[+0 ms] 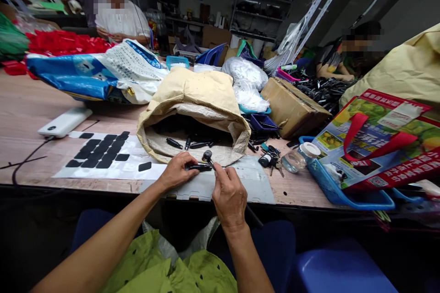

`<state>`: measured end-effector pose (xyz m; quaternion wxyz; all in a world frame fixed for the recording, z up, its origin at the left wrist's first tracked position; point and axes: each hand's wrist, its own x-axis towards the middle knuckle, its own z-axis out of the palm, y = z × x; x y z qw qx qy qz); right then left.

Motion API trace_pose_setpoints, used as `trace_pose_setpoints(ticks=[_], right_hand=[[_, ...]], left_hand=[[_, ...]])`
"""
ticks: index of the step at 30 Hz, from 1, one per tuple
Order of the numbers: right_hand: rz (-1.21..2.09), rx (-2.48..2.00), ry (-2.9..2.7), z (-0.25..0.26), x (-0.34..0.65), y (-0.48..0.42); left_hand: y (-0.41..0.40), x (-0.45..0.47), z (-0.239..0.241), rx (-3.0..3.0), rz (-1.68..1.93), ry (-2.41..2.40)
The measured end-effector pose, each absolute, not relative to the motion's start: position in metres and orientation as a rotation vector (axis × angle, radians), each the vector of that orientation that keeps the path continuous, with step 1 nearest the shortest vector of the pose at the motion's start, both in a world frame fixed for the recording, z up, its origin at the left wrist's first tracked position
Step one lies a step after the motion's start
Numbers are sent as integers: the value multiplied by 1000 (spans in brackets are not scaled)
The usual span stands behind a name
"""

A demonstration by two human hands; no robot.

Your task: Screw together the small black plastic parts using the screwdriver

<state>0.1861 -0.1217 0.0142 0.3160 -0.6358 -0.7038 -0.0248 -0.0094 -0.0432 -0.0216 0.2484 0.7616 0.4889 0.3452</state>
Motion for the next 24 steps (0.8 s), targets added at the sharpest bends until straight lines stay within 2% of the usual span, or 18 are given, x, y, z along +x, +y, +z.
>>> trace_pose_setpoints(ticks=[6, 12, 19, 24], right_hand=[[-32, -1710, -1879, 11, 188, -122], [-194, -1748, -1727, 9, 209, -98], [-340, -1848, -1785, -18, 225, -75], [-353, -1895, -1787, -25, 222, -76]], left_hand=[[-44, -10, -21, 2063, 944, 1338], [-47, -10, -16, 2071, 953, 1333], [-44, -10, -19, 2100, 883, 1341], [-41, -12, -23, 2123, 853, 1315]])
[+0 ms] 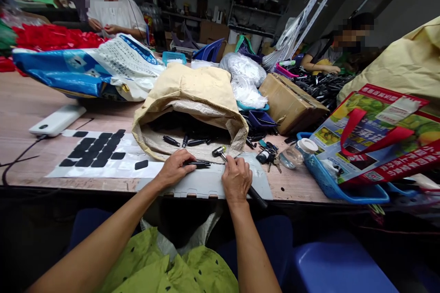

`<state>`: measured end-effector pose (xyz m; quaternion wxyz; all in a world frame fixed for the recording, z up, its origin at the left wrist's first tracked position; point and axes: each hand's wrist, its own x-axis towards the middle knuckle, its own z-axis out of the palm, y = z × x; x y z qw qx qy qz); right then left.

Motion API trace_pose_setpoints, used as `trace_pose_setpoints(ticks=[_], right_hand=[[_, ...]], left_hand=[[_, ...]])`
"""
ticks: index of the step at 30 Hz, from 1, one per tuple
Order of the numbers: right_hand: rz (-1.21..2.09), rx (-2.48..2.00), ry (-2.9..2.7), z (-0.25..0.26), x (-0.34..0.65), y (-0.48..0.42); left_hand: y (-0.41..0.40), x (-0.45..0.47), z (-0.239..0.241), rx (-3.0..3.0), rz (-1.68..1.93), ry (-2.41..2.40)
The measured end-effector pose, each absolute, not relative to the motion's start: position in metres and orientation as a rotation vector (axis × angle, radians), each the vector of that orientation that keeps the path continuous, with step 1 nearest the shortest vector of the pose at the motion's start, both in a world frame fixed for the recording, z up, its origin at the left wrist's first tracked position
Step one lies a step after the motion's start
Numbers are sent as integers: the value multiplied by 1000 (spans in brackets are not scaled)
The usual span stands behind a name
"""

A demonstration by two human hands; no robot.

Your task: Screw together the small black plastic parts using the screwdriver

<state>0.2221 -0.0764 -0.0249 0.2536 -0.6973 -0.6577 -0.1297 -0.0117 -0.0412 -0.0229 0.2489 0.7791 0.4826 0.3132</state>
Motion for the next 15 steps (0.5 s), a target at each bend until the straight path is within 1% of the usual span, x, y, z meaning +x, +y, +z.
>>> trace_pose_setpoints(ticks=[4, 7, 12, 15], right_hand=[[-300, -1882, -1791, -22, 222, -79], [-238, -1792, -1810, -13, 217, -81], [-43, -1471, -2098, 0, 198, -79], [6, -1394, -2225, -3, 191, -72]], left_hand=[[-40, -13, -24, 2135, 849, 1302], [-40, -14, -23, 2150, 838, 1286], [-41, -14, -20, 2188, 805, 1254], [-43, -14, -19, 2205, 804, 1239]])
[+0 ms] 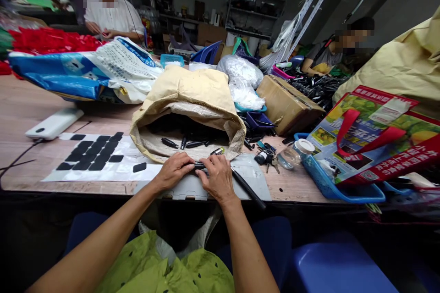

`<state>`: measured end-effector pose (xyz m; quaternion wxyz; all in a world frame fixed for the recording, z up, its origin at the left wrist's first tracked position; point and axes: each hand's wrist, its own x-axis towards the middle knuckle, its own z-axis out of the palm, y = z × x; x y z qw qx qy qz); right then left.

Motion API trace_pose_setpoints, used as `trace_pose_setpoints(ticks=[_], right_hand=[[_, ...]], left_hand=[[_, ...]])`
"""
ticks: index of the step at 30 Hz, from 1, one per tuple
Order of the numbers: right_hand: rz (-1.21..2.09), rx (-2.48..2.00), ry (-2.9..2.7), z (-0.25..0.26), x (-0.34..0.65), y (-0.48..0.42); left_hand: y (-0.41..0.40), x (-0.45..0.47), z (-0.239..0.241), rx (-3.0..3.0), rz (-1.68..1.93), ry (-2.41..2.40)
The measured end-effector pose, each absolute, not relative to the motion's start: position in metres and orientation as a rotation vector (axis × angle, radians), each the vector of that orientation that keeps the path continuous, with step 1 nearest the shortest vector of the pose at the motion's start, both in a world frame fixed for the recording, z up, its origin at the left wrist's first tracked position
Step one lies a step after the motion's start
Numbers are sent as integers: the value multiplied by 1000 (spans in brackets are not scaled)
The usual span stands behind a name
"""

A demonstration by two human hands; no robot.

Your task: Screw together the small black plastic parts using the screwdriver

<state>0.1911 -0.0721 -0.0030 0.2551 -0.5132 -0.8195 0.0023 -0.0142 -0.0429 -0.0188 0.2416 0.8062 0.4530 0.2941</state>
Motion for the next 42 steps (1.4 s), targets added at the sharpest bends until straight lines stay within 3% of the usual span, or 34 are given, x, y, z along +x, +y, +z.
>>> trace_pose_setpoints(ticks=[28, 42], right_hand=[[99, -1273, -2310, -13, 191, -70], [206, -1259, -2197, -13, 194, -71]], left_hand=[[-47, -13, -22, 2343, 692, 1250], [-46, -15, -24, 2177, 848, 1190]])
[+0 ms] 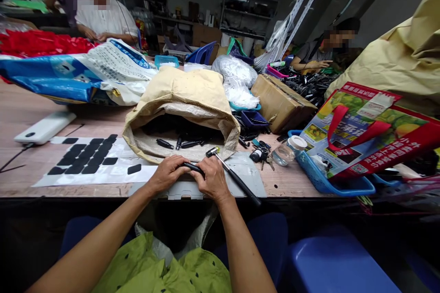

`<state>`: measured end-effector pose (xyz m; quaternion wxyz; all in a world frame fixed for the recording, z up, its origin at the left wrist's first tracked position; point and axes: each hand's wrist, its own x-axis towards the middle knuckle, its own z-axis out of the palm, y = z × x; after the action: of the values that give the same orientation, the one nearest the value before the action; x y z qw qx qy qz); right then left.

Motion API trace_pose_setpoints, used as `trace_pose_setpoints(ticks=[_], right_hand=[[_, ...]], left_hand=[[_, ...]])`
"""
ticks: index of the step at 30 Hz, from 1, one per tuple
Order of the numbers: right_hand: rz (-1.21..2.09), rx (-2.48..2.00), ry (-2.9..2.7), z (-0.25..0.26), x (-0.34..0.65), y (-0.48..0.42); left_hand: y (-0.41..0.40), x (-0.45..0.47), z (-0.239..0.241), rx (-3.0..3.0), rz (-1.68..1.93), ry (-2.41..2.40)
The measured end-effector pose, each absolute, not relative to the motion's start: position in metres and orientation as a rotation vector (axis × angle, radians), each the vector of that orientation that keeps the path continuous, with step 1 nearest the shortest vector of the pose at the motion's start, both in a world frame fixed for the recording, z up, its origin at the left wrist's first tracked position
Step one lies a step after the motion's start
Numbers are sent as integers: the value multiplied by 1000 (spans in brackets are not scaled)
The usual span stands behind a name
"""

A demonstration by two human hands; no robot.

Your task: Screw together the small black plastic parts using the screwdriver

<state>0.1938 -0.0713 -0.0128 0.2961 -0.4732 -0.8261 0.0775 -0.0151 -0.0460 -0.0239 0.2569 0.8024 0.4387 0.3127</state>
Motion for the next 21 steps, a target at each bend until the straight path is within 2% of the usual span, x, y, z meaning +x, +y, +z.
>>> trace_pose_setpoints(ticks=[13, 21], right_hand=[[112, -1255, -2235, -15, 192, -71], [189, -1248, -2208, -13, 193, -73]], left_hand=[[-47, -13, -24, 2171, 876, 1218], [-49, -14, -17, 2061, 953, 1123]])
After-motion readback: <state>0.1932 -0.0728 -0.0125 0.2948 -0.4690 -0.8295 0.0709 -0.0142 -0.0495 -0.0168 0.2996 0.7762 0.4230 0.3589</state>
